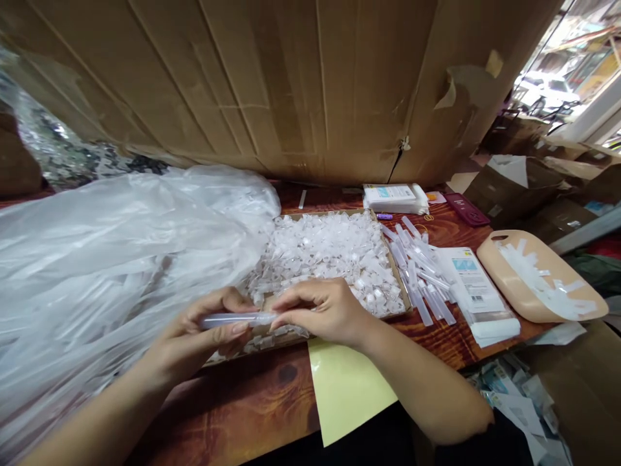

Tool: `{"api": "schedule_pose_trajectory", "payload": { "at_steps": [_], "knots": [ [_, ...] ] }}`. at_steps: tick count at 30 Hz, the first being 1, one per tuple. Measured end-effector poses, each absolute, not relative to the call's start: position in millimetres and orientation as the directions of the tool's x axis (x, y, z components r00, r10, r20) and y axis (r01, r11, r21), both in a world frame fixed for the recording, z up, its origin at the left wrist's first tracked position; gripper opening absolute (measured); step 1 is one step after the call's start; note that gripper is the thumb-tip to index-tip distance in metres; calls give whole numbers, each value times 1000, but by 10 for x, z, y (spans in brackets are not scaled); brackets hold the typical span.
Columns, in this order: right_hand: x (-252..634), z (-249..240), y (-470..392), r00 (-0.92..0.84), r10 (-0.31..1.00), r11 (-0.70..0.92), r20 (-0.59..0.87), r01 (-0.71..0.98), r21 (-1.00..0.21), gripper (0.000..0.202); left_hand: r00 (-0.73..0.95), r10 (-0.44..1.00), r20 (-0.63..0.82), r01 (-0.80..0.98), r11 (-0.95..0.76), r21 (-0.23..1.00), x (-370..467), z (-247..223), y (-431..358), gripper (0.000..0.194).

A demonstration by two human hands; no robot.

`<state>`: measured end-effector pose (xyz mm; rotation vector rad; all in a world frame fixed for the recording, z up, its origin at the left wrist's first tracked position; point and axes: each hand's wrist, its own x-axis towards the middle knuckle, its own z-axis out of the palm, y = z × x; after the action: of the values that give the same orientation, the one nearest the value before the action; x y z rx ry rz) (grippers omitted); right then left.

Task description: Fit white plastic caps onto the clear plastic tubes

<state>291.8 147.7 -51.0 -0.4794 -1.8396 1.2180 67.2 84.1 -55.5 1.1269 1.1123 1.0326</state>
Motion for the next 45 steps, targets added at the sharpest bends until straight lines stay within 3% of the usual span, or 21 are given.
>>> {"api": "schedule_pose_trajectory", "payload": {
  "at_steps": [7, 13, 19, 23, 26, 30, 34, 41, 45],
  "knots": [
    [2914, -523, 1474, -592, 427, 855, 683, 20, -518, 16, 43, 982, -184, -82, 187, 979, 768, -483, 746, 36],
    [2934, -483, 1371, -696, 308, 944, 649, 139, -299, 28, 84, 992, -100, -33, 103, 994, 763, -574, 744, 32],
    [2917, -504, 1356, -715, 335, 932, 614, 159, -324, 30, 173, 985, 9, 93, -25, 995, 708, -650, 771, 25],
    [2944, -441, 1447, -682, 360, 874, 636, 8, -487, 19, 147, 987, 64, 132, -84, 988, 693, -571, 800, 23],
    [2998, -378, 1529, -686, 452, 825, 570, 79, -560, 12, 58, 994, 96, 99, -101, 990, 662, -543, 842, 23],
    [2934, -474, 1618, -783, 524, 836, 335, 396, -380, 16, 1, 1000, -6, -48, 6, 999, 625, -570, 925, 32],
    [2734, -558, 1654, -809, 585, 799, 66, 559, -223, 17, 10, 997, -71, -115, 72, 991, 601, -589, 984, 38],
    [2548, -486, 1545, -740, 673, 729, 2, 662, -171, 19, 41, 997, -63, -119, 68, 991, 620, -583, 1019, 45],
    [2516, -592, 1541, -680, 730, 672, 68, 697, -252, 22, 29, 995, -97, -132, 100, 986, 659, -601, 1033, 53]
  ]
}}
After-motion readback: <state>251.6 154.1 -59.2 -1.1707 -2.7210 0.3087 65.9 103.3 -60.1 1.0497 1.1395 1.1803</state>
